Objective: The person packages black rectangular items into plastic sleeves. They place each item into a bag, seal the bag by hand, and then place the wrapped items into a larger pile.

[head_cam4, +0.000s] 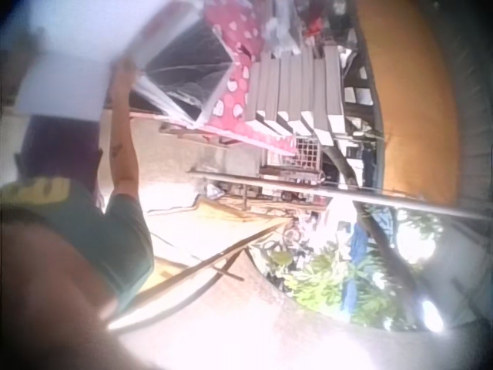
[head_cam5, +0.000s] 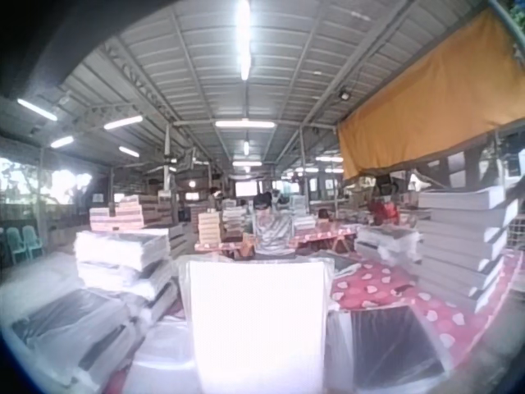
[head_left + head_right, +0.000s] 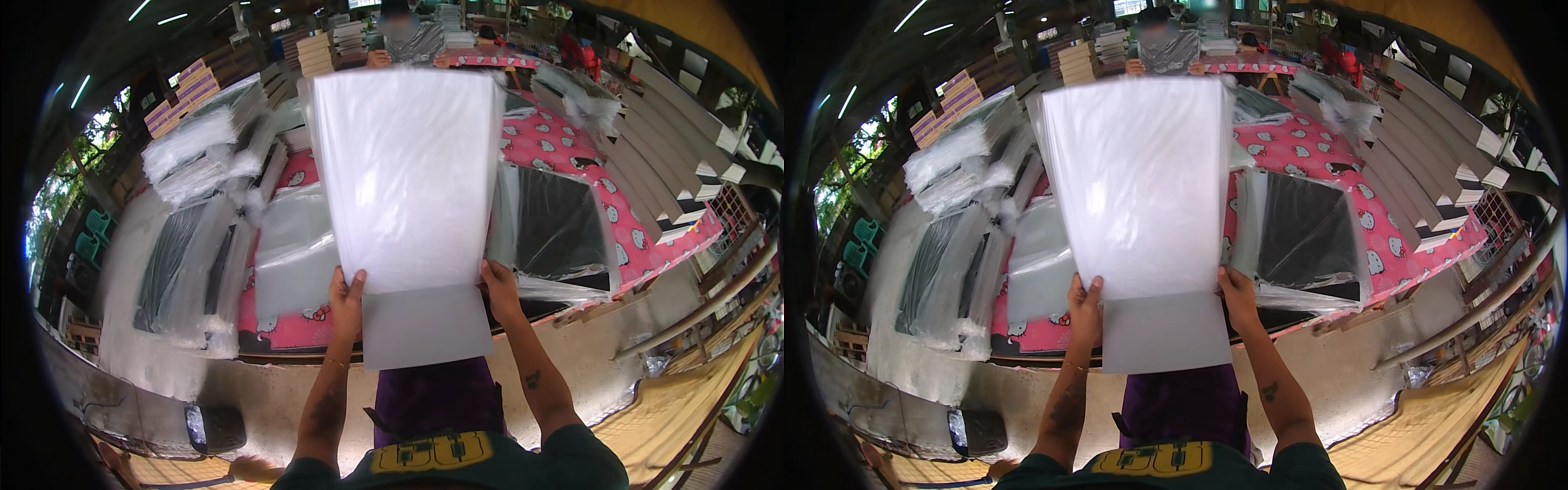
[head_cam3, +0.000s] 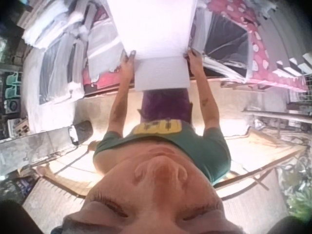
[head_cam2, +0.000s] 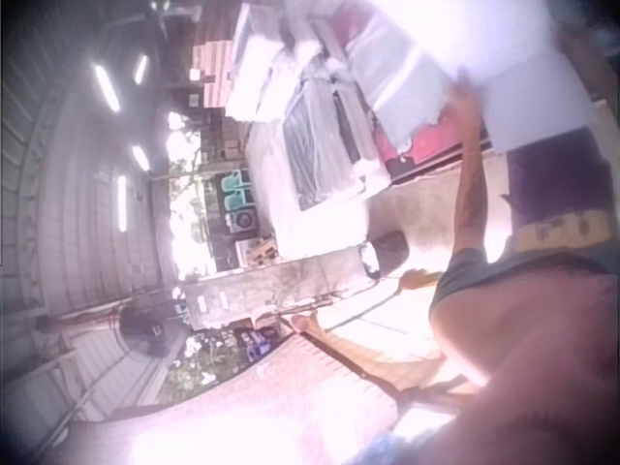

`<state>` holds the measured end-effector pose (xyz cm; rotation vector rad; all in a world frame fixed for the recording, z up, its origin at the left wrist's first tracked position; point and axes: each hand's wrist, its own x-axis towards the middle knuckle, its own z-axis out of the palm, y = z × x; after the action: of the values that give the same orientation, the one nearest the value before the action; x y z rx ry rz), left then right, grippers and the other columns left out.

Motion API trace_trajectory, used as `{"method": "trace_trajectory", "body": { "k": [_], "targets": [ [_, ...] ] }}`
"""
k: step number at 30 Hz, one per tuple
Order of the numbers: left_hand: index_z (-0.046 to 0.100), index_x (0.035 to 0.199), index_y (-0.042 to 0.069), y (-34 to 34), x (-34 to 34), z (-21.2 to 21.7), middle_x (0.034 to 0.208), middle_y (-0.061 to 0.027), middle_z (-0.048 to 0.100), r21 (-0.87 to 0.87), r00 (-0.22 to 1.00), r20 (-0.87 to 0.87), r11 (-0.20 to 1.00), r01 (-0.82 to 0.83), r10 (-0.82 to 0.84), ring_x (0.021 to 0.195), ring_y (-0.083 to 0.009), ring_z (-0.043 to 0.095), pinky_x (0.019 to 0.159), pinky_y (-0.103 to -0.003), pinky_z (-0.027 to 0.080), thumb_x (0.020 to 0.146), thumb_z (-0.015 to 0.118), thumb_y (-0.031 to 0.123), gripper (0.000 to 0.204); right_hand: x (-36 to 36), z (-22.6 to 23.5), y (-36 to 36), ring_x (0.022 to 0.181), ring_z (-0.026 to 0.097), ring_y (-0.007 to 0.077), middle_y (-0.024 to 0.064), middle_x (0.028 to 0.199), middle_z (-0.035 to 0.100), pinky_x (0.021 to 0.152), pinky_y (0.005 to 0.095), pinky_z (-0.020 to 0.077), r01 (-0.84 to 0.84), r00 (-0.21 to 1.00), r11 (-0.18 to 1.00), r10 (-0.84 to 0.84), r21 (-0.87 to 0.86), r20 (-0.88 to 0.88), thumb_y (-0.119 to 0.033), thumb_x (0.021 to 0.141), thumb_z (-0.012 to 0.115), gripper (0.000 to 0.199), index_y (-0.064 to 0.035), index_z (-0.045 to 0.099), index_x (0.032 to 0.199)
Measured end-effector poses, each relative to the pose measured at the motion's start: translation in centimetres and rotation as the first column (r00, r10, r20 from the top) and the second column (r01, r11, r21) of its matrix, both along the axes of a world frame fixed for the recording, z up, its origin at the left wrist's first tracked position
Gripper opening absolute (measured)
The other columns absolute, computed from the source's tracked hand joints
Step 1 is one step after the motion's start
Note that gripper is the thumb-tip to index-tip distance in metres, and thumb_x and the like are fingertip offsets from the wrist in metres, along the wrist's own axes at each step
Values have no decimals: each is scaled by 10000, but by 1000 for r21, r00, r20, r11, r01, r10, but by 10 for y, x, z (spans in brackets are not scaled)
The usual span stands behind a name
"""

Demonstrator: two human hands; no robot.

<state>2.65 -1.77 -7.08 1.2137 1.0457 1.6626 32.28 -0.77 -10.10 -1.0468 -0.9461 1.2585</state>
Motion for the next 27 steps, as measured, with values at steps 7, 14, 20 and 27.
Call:
{"method": "trace_trajectory", "body": {
  "k": [7,14,20,27],
  "targets": [
    [548,999,-7,18,64,76,837,-6,574,104,1000,-20,994,11,-8,711,-63,490,646,-222,415,938,574,210,227,-26,99,-8,723,525,80,-8,945,549,681,260,446,351,742,933,-224,82,-632,-280,908,619,401,-137,412,1220],
    [611,952,-7,2,133,41,742,-64,643,-187,805,-197,827,530,-560,694,-114,614,643,-282,490,950,541,251,267,105,69,16,1003,524,222,133,1179,505,902,386,433,728,529,683,-504,60,-683,-1,861,572,572,-135,316,1355],
    [639,985,22,12,-7,1,877,-80,672,126,677,-728,992,-18,105,744,-209,655,660,-302,515,829,653,65,162,162,20,-11,1098,504,284,200,1273,457,981,417,410,876,451,477,-767,64,-455,19,875,512,508,4,306,1339],
    [616,913,26,39,-176,-22,758,-146,622,13,567,-823,999,-50,39,667,-265,596,644,-340,469,805,658,91,133,158,23,-29,1164,465,325,229,1311,427,1036,417,339,868,453,441,-891,229,-1,-100,910,518,509,22,325,1366]
  ]
}}
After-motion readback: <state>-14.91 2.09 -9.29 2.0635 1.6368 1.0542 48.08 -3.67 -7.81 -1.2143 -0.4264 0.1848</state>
